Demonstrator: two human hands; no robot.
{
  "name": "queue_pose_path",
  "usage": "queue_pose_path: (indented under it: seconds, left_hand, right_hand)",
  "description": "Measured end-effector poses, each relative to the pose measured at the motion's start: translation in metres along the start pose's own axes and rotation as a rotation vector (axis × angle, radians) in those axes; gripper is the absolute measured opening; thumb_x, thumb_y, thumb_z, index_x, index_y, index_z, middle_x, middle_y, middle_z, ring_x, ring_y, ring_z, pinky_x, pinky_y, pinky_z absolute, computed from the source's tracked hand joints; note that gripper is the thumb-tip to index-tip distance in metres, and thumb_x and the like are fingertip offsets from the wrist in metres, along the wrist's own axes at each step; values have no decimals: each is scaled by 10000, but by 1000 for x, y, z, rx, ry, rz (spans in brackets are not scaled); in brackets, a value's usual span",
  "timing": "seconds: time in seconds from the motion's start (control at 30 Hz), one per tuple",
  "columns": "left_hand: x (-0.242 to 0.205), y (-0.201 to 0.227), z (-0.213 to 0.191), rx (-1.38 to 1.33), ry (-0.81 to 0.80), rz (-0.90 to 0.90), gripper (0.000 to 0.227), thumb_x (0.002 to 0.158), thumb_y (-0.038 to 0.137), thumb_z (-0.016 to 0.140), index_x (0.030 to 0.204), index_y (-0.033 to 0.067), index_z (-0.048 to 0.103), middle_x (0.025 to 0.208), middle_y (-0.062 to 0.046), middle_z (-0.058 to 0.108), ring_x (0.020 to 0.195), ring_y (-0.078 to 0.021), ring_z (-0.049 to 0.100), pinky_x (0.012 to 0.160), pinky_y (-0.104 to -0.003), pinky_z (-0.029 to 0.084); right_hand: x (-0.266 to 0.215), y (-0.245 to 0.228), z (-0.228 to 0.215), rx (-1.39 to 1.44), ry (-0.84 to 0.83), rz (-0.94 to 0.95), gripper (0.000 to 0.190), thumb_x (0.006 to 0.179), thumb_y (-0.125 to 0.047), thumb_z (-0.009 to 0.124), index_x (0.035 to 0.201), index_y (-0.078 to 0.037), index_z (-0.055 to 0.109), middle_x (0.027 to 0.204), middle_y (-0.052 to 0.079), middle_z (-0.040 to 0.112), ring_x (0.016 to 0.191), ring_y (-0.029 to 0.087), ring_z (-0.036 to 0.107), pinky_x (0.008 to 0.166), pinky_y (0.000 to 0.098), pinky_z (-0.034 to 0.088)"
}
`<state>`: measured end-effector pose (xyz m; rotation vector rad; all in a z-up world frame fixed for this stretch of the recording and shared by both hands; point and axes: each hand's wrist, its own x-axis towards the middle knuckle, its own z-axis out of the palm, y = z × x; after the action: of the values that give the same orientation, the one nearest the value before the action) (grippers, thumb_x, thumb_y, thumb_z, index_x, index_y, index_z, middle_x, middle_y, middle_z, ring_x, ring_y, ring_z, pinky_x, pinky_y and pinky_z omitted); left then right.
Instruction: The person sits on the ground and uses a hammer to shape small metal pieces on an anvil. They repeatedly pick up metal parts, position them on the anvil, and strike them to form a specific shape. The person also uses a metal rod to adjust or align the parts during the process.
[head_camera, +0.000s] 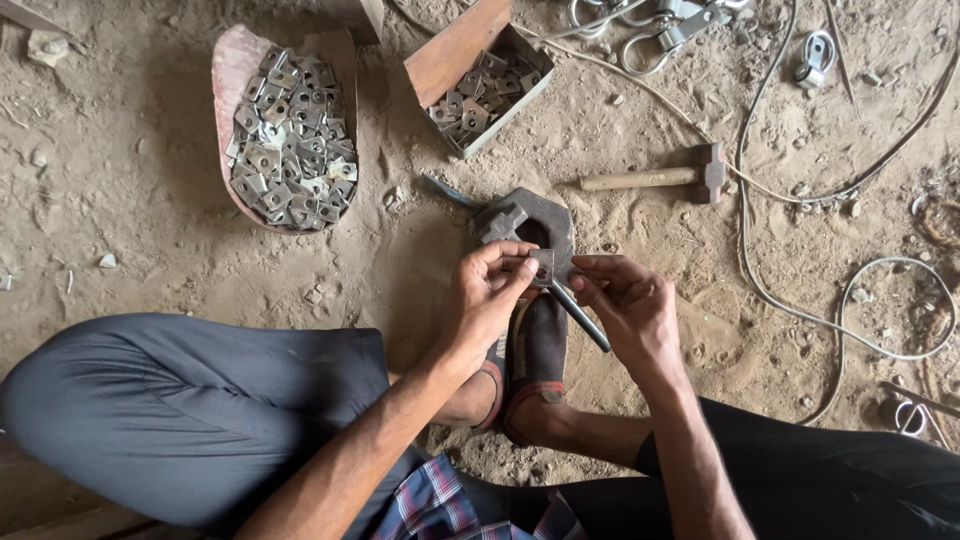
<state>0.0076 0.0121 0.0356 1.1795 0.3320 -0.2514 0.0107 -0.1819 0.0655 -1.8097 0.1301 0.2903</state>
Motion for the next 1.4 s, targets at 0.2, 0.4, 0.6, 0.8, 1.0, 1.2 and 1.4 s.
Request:
queue_pose_path:
  seconds: [0.2,0.4,0.6,0.8,1.0,1.2,1.4]
  left_hand:
    - [-1,3,-2,22,8,49,179,969,38,682,1141,-7,693,1003,-56,752,868,-78,729,782,-216,615]
    - [-2,-4,-6,42,-27,-5,153,993,53,684,1134,-2,703,945,-38,740,828,-62,701,753,-207,590]
    - [-4,5,-1,-20,27,-69,237,1000,38,607,1227,24,675,995,-60,725,845,-90,695,799,-246,604]
    - [2,6,-8,-280,2,-204,319,1053,7,473,1319,22,649,1066,-94,703,890,-133,693,854,-290,617]
    - [3,0,-9,-426,-53,-211,330,1068,-22,468,1340,8,653,1083,-97,694,907,-143,681,862,-294,606]
    - [1,13,-2,-271,161,-268,361,1024,59,522,1367,4,620,1150,-112,693,963,-183,695,860,-324,593]
    - [42,57,-27,-465,144,-90,518,1127,354,400,1570,123,263,1430,12,590,1268,-77,575,1066,-303,413]
  right_hand:
    - [0,5,0,78,-18,-51,229,928,-79,748,1149,-16,741,973,110,802,800,117,777,672,249,664]
    - [0,2,4,-34,-17,39,226,927,-75,744,1147,-24,751,921,107,804,774,100,755,629,230,624]
    - [1,-1,1,-90,71,13,223,946,-119,728,1156,-49,747,986,99,803,774,105,772,641,248,620]
    - [2,-5,-5,-129,109,-6,234,954,-161,731,1166,-63,738,1008,101,802,766,123,773,635,262,656]
    - [1,-4,-5,-111,113,-24,252,945,-179,737,1171,-67,740,1009,92,802,774,119,774,653,267,662]
    - [1,-3,-5,-66,113,-22,258,945,-183,734,1173,-63,739,997,96,801,778,122,771,655,266,657]
    - [2,0,-2,-152,101,7,267,942,-199,731,1174,-68,747,987,86,806,774,112,774,649,265,658]
